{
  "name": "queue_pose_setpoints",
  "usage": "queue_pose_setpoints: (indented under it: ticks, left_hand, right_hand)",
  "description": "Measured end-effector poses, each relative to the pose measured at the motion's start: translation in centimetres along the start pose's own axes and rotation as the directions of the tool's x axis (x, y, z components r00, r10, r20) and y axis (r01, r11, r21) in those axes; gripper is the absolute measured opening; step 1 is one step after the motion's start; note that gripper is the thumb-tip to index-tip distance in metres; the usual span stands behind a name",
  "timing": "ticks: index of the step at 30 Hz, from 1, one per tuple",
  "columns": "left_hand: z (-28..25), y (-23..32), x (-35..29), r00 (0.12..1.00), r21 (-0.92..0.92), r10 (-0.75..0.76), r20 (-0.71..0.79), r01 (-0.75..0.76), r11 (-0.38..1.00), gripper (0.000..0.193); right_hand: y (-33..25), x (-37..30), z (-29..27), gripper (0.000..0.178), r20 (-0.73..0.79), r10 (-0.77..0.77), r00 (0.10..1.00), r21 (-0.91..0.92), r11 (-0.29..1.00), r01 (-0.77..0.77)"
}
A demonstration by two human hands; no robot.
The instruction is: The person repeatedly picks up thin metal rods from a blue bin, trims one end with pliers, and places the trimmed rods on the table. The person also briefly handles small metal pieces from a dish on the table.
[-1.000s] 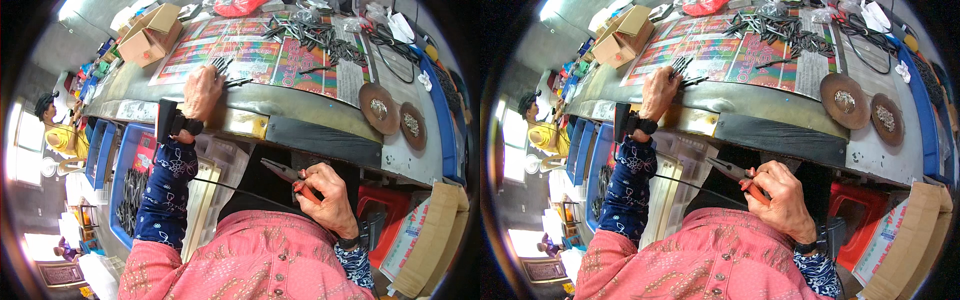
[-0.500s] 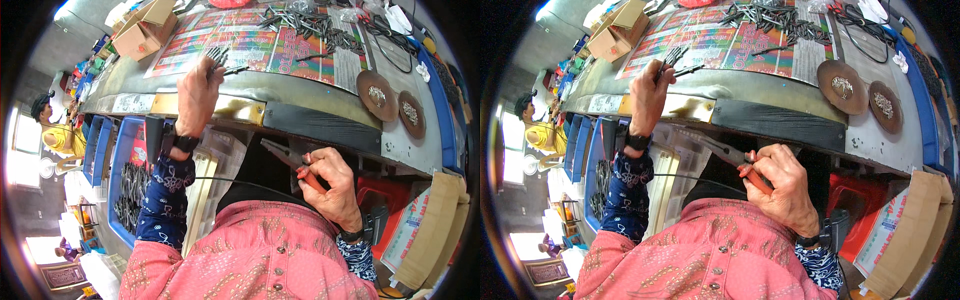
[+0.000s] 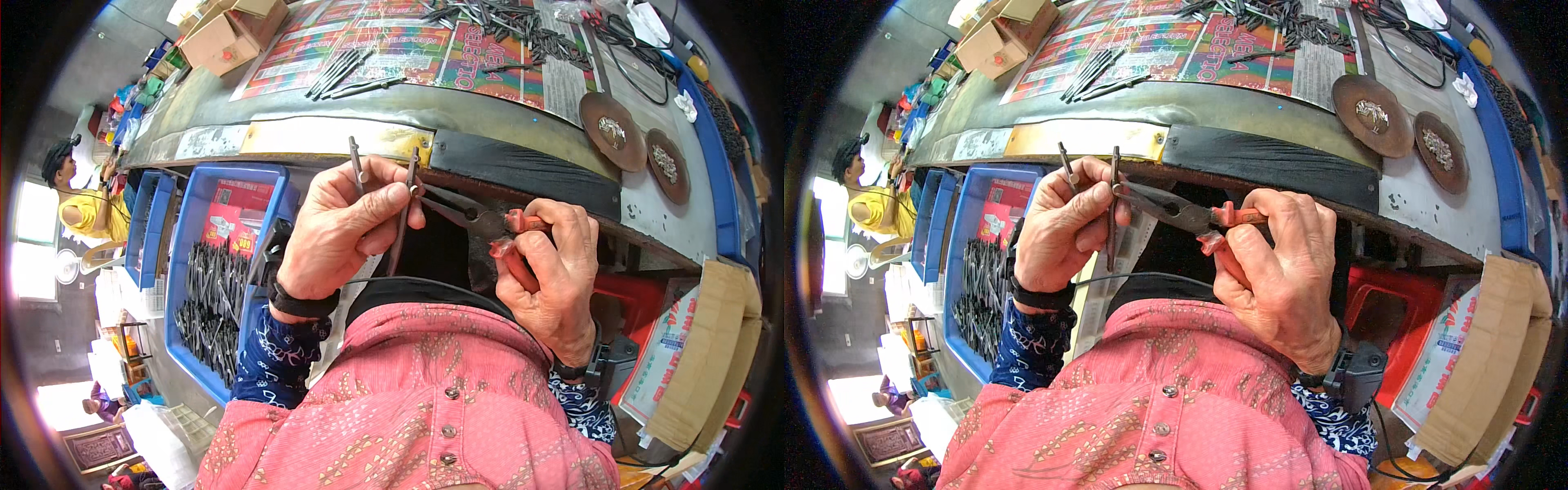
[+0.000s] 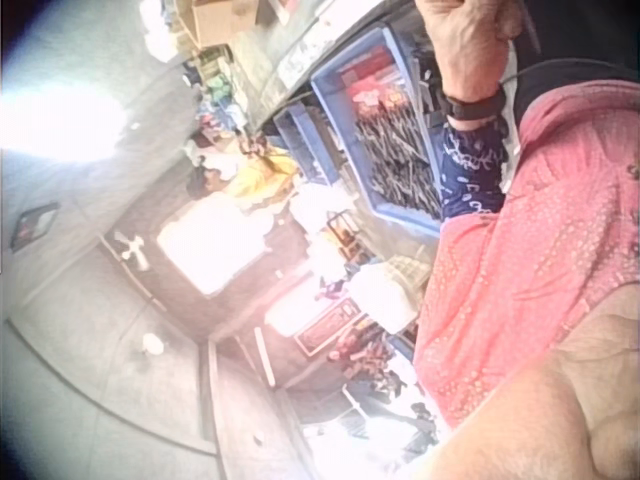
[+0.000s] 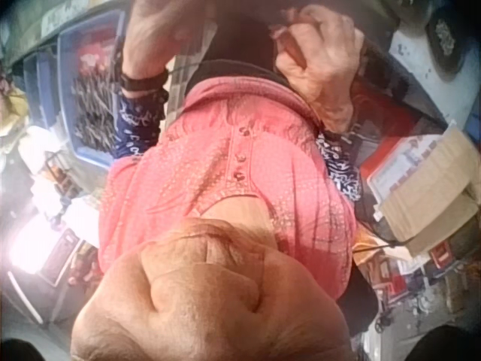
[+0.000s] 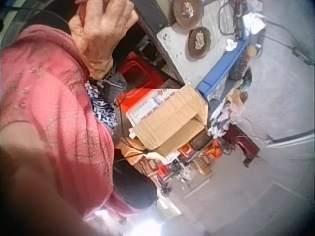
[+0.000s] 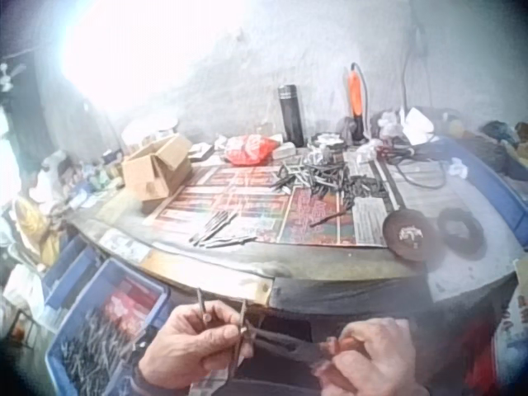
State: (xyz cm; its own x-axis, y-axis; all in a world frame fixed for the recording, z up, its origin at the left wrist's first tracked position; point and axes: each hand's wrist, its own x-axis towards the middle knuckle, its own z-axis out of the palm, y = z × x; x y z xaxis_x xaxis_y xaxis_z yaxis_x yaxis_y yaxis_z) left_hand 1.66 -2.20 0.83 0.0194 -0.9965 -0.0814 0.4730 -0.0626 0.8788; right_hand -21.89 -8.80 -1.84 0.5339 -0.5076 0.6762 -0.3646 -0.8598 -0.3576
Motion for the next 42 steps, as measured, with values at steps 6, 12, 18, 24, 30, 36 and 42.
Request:
queue_pose_setpoints:
  ticks: [6, 12, 18, 24, 30, 36, 42]
  left_hand:
    - [0.0, 0.0, -0.8, 0.998, -0.054, -0.046, 0.037, 0.048, 0.997, 0.011]
    - [0.1, 0.0, -1.2, 0.997, -0.065, -0.057, 0.046, 0.06, 0.996, 0.01]
    - [0.0, -0.3, -1.3, 0.996, -0.017, -0.065, 0.055, 0.067, 0.998, 0.009]
    - [0.4, -1.4, -1.5, 0.991, 0.381, 0.134, -0.017, -0.118, 0.917, 0.01]
    - [0.2, -1.5, -1.7, 0.762, 0.857, 0.498, 0.415, -0.51, 0.067, 0.02]
    - [-0.3, -1.3, -0.5, 0.76, 0.842, 0.467, 0.451, -0.536, 0.059, 0.021]
    - [-1.4, 0.4, 1.9, 0.77, 0.899, 0.49, 0.41, -0.433, -0.072, 0.019]
  right_hand:
    - [-0.4, -0.1, -0.3, 0.027, 0.013, -0.042, 0.999, -0.024, 0.999, 0.042]
    - [-0.4, -0.2, -0.5, 0.026, 0.017, -0.063, 0.998, -0.048, 0.997, 0.064]
    - [0.0, -0.7, -0.3, 0.024, 0.081, -0.086, 0.993, -0.044, 0.995, 0.09]
    - [1.0, -1.4, 1.3, 0.018, 0.222, 0.037, 0.974, 0.398, 0.909, -0.125]
    - [2.5, -2.3, 1.4, 0.016, 0.679, 0.071, 0.731, 0.67, 0.348, -0.656]
    - [2.6, -2.2, 1.1, 0.018, 0.625, 0.117, 0.771, 0.666, 0.435, -0.606]
    - [2.3, -1.2, 0.6, 0.019, 0.431, 0.203, 0.879, 0.564, 0.7, -0.438]
